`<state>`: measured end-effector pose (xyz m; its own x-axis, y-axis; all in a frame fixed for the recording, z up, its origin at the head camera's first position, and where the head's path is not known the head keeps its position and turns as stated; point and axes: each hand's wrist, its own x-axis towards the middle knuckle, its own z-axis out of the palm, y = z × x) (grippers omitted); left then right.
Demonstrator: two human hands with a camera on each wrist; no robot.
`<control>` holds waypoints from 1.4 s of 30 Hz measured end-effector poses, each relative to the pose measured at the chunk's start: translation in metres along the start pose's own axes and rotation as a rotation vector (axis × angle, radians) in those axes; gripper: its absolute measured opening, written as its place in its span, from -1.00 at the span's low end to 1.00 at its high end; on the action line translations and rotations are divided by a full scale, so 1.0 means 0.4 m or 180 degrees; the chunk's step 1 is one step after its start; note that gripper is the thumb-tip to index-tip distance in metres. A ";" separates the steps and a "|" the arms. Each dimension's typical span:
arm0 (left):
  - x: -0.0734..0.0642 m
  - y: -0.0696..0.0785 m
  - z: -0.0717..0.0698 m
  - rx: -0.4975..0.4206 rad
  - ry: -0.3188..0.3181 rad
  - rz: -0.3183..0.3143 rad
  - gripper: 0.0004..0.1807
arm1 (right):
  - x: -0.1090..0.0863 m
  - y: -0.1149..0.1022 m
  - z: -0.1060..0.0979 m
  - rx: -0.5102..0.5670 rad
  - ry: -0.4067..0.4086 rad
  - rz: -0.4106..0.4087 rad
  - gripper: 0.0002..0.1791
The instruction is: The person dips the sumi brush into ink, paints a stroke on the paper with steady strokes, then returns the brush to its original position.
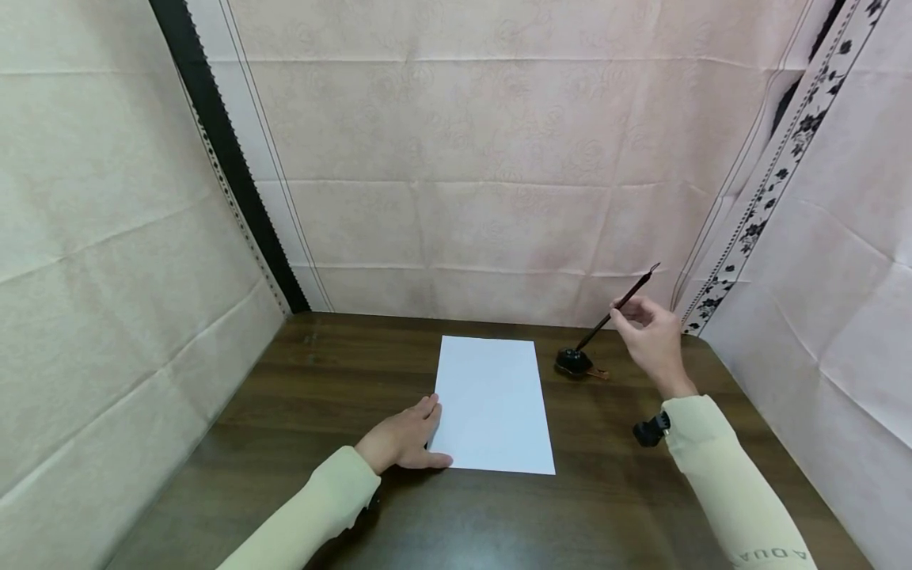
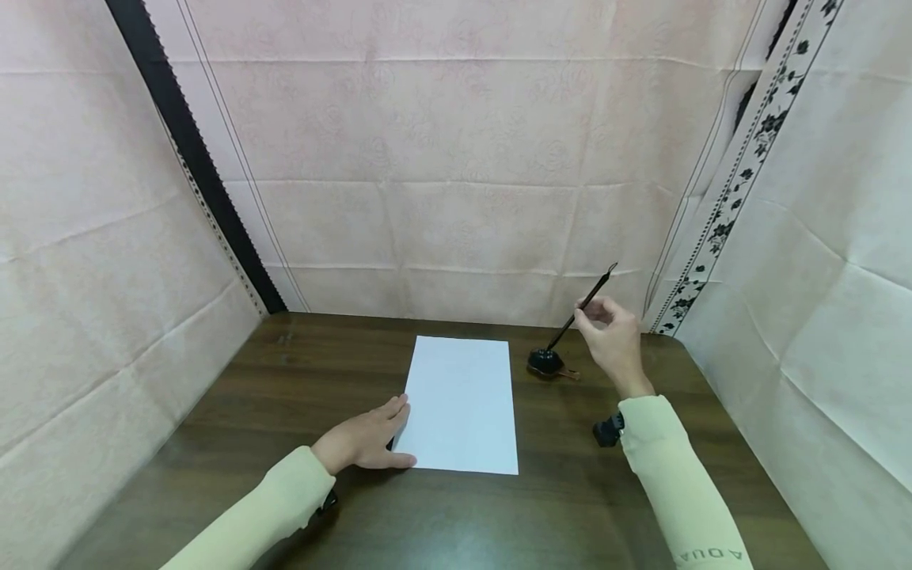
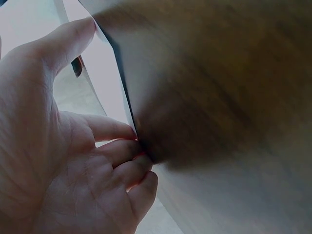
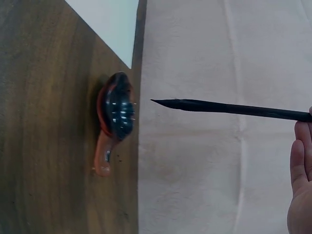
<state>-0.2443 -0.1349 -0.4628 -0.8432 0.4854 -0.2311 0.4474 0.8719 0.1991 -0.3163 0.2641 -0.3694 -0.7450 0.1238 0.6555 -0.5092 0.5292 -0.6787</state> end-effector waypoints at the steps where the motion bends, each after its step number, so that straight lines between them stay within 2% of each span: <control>1: 0.000 0.001 -0.001 -0.0002 0.0002 0.0004 0.08 | -0.001 0.015 0.003 0.0022 -0.0001 0.0009 -0.81; 7: 0.000 0.001 0.000 0.0000 0.0012 0.0019 0.07 | -0.009 0.089 0.022 0.0014 0.0027 0.0112 -0.85; 13: 0.000 0.001 0.001 -0.0006 0.0017 0.0032 0.07 | -0.026 0.116 0.034 -0.0095 0.0092 0.0125 -0.88; 19: 0.001 0.001 0.003 -0.0011 0.0011 0.0019 0.07 | -0.042 0.130 0.041 -0.0329 0.0086 0.0184 -0.86; 28: 0.006 -0.001 0.002 -0.0002 -0.0009 0.0003 0.07 | -0.048 0.136 0.044 -0.0500 -0.0029 0.0203 -0.84; 42: 0.003 0.000 0.001 -0.0006 -0.0028 0.0021 0.05 | -0.026 0.119 0.046 -0.0458 0.0005 0.0118 -0.85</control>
<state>-0.2452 -0.1345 -0.4634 -0.8376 0.4917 -0.2382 0.4523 0.8686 0.2024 -0.3407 0.2727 -0.4147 -0.7615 0.1467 0.6314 -0.4142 0.6391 -0.6481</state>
